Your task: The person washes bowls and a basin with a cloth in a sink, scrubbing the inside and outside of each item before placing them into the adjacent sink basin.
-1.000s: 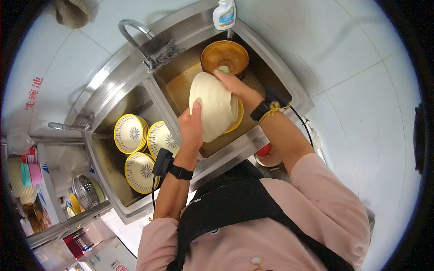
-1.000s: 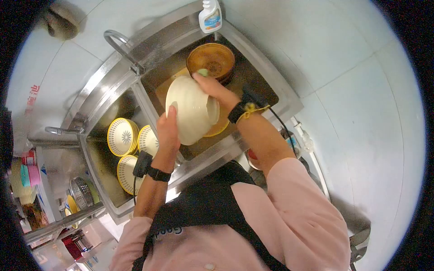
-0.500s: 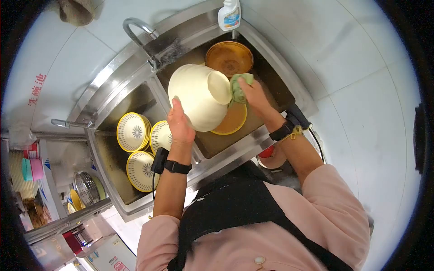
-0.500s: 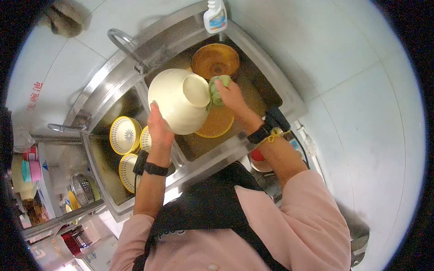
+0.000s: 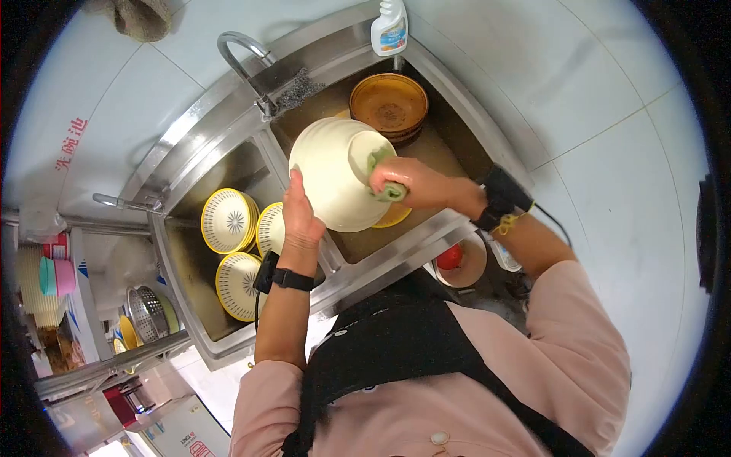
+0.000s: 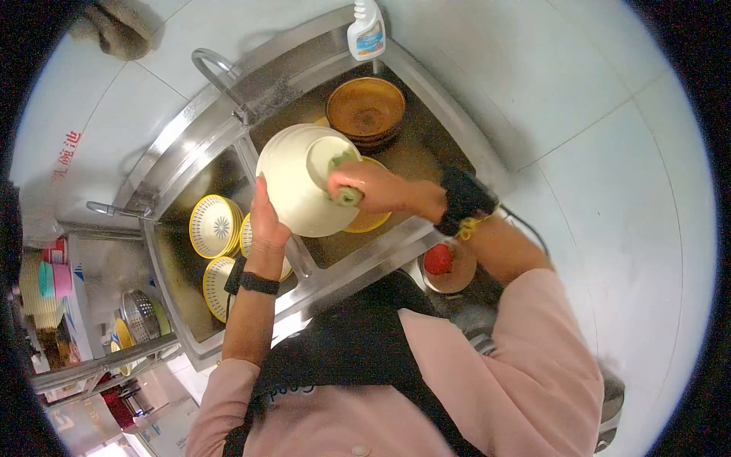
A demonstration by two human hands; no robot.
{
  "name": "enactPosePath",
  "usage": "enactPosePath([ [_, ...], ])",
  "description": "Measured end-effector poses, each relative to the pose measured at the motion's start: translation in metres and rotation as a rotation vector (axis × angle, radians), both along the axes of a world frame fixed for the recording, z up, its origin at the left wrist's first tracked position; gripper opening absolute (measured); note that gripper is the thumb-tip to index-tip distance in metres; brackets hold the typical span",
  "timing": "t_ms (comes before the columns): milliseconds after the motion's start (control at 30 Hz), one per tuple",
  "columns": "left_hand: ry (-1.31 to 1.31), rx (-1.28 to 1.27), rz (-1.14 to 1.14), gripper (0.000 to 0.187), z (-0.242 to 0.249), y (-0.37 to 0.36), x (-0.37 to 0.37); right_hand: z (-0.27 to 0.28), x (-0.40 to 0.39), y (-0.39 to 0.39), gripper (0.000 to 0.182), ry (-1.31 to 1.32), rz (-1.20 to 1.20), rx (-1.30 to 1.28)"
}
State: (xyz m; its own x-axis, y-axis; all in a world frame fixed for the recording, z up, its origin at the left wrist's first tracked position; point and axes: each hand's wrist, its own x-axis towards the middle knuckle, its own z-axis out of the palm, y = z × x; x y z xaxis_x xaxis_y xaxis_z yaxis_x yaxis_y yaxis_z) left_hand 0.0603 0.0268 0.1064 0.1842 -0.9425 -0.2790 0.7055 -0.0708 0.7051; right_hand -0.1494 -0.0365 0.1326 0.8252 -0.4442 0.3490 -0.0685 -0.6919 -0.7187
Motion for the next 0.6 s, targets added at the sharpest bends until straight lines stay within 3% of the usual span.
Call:
enactPosePath([
  [33, -0.001, 0.002, 0.002, 0.05, 0.001, 0.001, 0.002, 0.0, -0.006, -0.007, 0.023, 0.071, 0.143, -0.236],
  [67, -0.01, 0.011, -0.044, 0.05, 0.002, 0.003, 0.006, 0.004, -0.009, -0.014, 0.023, 0.071, 0.147, -0.232],
  [133, -0.022, 0.019, -0.094, 0.049, 0.003, 0.002, 0.014, 0.02, -0.014, -0.03, 0.012, 0.216, 0.215, -0.797],
  [200, -0.12, 0.022, -0.223, 0.049, 0.002, 0.001, 0.02, 0.03, -0.011, -0.035, 0.011, 0.318, 0.197, -0.868],
  [267, -0.15, 0.03, -0.193, 0.048, 0.01, 0.003, 0.02, 0.037, -0.006, -0.037, 0.016, 0.02, 0.193, -0.991],
  [333, -0.179, 0.036, -0.161, 0.047, 0.017, 0.004, 0.018, 0.025, -0.005, -0.035, 0.019, 0.003, 0.146, -0.963],
  [400, -0.142, -0.089, -0.033, 0.046, 0.021, 0.003, 0.016, 0.01, -0.003, -0.028, 0.016, -0.031, -0.091, -0.706],
  [433, -0.142, -0.094, -0.027, 0.046, 0.02, 0.001, 0.016, 0.004, -0.001, -0.02, 0.016, -0.033, -0.086, -0.712],
  [500, -0.068, -0.14, 0.023, 0.044, 0.013, -0.001, 0.017, -0.012, -0.001, 0.002, 0.02, -0.008, -0.246, -0.046],
  [533, -0.069, -0.142, 0.028, 0.044, 0.004, -0.004, 0.019, -0.025, -0.003, 0.008, 0.02, -0.009, -0.241, -0.048],
  [600, 0.177, -0.151, 0.058, 0.047, -0.013, -0.009, 0.025, -0.049, -0.007, 0.015, 0.023, -0.366, -0.329, 0.778],
])
